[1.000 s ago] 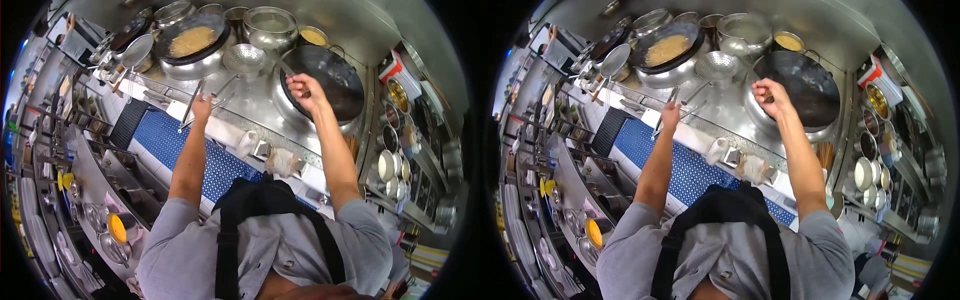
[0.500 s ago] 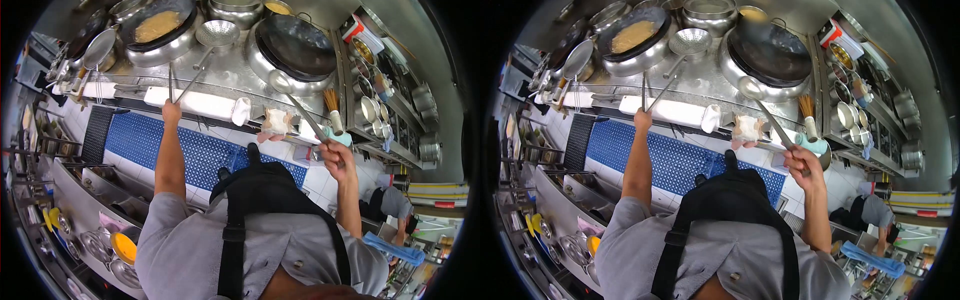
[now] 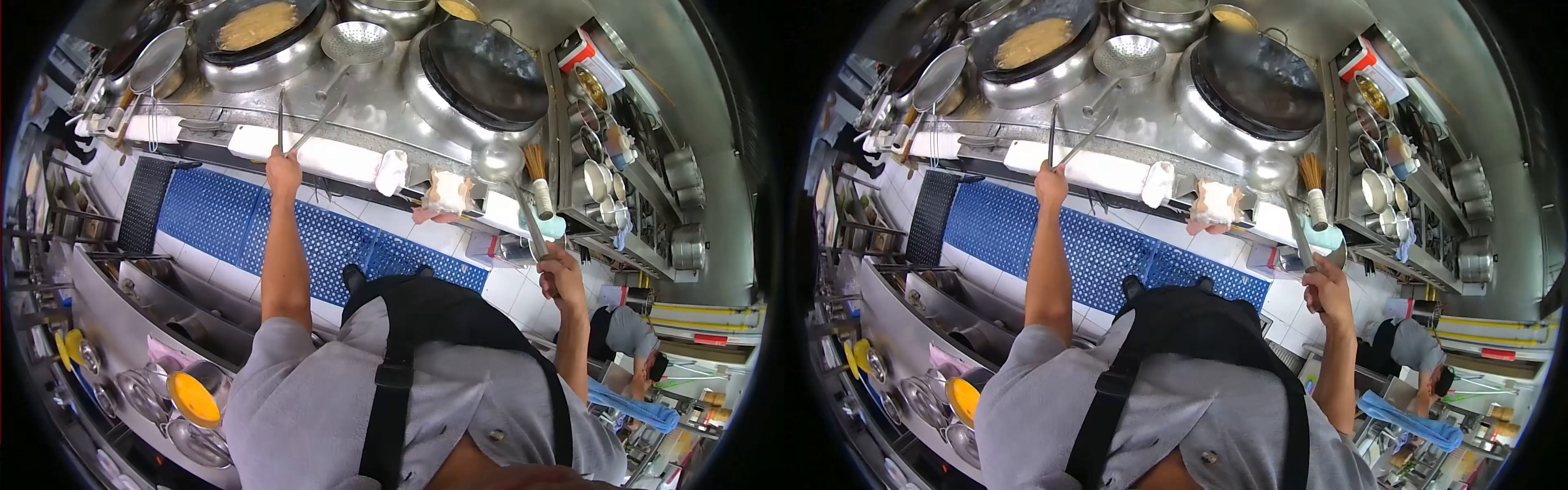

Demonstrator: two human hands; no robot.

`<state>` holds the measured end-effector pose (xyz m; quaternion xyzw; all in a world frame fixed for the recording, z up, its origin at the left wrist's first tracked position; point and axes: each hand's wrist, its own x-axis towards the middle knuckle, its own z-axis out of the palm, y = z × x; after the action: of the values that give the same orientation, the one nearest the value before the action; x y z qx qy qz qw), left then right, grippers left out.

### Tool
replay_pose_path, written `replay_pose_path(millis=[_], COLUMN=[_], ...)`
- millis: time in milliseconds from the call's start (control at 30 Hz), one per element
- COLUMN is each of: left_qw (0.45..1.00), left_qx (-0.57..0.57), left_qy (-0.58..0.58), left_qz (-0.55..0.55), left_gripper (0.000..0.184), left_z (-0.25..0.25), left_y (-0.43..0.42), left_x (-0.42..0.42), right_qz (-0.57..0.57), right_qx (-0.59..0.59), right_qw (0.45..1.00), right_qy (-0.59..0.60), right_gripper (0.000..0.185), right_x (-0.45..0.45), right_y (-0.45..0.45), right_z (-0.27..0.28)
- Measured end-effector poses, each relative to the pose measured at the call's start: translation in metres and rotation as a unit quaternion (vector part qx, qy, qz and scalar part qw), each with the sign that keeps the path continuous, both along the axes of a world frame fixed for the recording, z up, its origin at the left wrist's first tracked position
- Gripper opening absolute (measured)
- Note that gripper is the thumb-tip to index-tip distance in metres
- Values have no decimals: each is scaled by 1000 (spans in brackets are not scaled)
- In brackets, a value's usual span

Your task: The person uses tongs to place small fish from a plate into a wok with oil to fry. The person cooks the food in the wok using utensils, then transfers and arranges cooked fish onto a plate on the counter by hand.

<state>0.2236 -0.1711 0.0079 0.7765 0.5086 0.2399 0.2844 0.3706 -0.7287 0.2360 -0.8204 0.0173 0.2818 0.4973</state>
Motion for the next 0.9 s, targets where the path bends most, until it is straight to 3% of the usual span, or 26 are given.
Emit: replay_pose_path(millis=[167, 233, 400, 433, 467, 500, 533, 567, 600, 633, 667, 700, 733, 767, 833, 900], left_qw=[1000, 998, 974, 960, 968, 968, 972, 974, 942, 869, 893, 814, 722, 727, 745, 743], left_qx=[9, 24, 72, 86, 49, 80, 9, -23, -97, -114, -207, -246, -270, -325, -455, -540], left_qy=[17, 30, -25, -37, 13, 46, 116, 154, 304, 468, 398, 515, 586, 551, 469, 395], left_qz=[10, 54, 213, 263, 247, 234, 202, 162, 103, -110, -39, -113, -248, -249, -134, -15], left_gripper=[48, 55, 63, 64, 66, 67, 68, 68, 62, 53, 47, 51, 53, 51, 45, 40], left_z=[-36, -44, -74, -85, -84, -119, -125, -147, -158, -207, -229, -240, -243, -234, -211, -198], left_y=[17, 21, 4, -8, -36, -60, -100, -142, -186, -218, -273, -321, -367, -414, -478, -520], left_x=[12, 14, 10, 2, -8, -25, -39, -58, -76, -114, -142, -163, -179, -194, -209, -218], right_qz=[-42, -45, 16, 14, 17, 18, 64, 41, 43, 53, 69, 64, 85, 57, 51, 170], right_qx=[50, 43, -29, 25, -45, -110, -159, -191, -172, -170, -156, -148, -192, -187, 21, 96], right_qw=[997, 987, 952, 949, 936, 917, 830, 876, 877, 876, 870, 898, 863, 848, 920, 921], right_qy=[-37, -148, -305, -315, -350, -384, -530, -442, -447, -448, -462, -410, -460, -493, -388, -338], right_gripper=[63, 62, 65, 64, 64, 64, 68, 69, 67, 70, 69, 67, 63, 58, 51, 45], right_x=[-13, -2, 106, 136, 159, 179, 194, 203, 214, 220, 225, 224, 233, 240, 241, 247], right_y=[-33, -65, -122, -131, -131, -129, -130, -130, -135, -134, -137, -134, -139, -135, -106, -83], right_z=[-33, -60, -123, -148, -162, -175, -190, -201, -219, -225, -232, -221, -227, -219, -172, -147])
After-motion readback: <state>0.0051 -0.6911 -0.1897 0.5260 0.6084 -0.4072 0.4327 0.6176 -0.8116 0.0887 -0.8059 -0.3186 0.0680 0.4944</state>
